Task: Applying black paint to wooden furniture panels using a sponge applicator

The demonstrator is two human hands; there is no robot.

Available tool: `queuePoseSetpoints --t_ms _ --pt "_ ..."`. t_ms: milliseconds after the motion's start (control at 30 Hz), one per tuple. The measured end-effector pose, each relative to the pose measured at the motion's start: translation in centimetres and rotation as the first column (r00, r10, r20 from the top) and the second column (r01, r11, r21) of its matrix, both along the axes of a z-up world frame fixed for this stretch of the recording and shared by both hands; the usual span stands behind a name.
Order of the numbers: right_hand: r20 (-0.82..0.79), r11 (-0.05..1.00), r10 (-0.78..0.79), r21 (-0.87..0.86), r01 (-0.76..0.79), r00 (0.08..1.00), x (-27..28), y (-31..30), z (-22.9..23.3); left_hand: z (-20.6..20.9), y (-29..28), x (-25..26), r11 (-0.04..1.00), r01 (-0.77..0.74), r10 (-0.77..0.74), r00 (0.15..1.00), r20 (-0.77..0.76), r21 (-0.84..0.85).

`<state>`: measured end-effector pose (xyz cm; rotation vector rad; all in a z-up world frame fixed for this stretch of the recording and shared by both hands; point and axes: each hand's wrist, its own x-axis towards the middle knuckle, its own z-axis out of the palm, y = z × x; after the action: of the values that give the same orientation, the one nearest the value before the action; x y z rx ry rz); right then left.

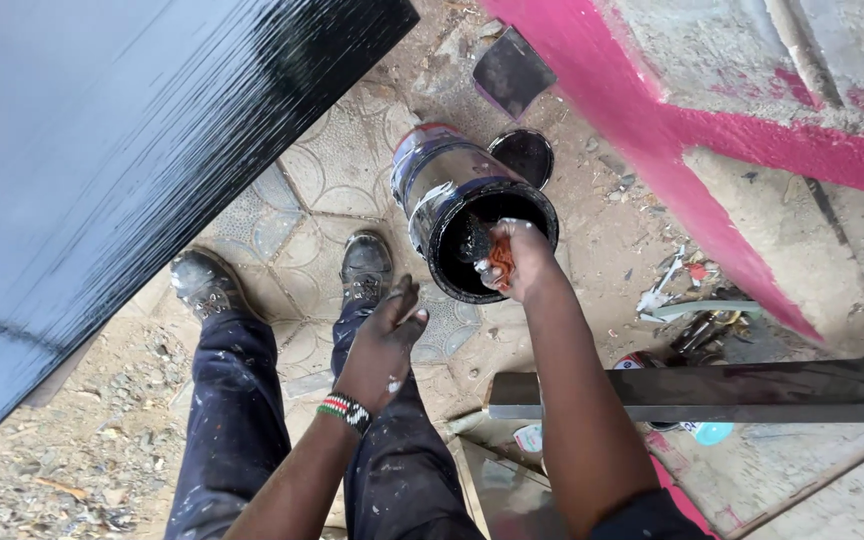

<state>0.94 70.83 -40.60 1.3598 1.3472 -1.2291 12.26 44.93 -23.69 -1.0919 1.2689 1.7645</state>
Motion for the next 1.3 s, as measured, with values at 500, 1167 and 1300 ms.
queuePoseSetpoints --t_ms 500,1167,1300 --pt "0.046 0.975 0.212 -0.085 -0.207 0.976 -0.8 -1.5 4.5 -9.6 4.7 3.6 0.789 -0.458 0.527 0.847 -0.068 0.410" --pt "-0.011 0.994 0.081 -0.067 -0.081 0.997 -2.0 -4.2 9.1 -10.6 5.3 4.4 0.851 -0.410 0.468 0.876 -0.119 0.328" --pt "-0.013 0.999 0.032 -0.005 -0.032 0.999 -0.6 -3.3 4.4 -10.6 5.2 4.2 0.856 -0.400 0.465 0.873 -0.147 0.328"
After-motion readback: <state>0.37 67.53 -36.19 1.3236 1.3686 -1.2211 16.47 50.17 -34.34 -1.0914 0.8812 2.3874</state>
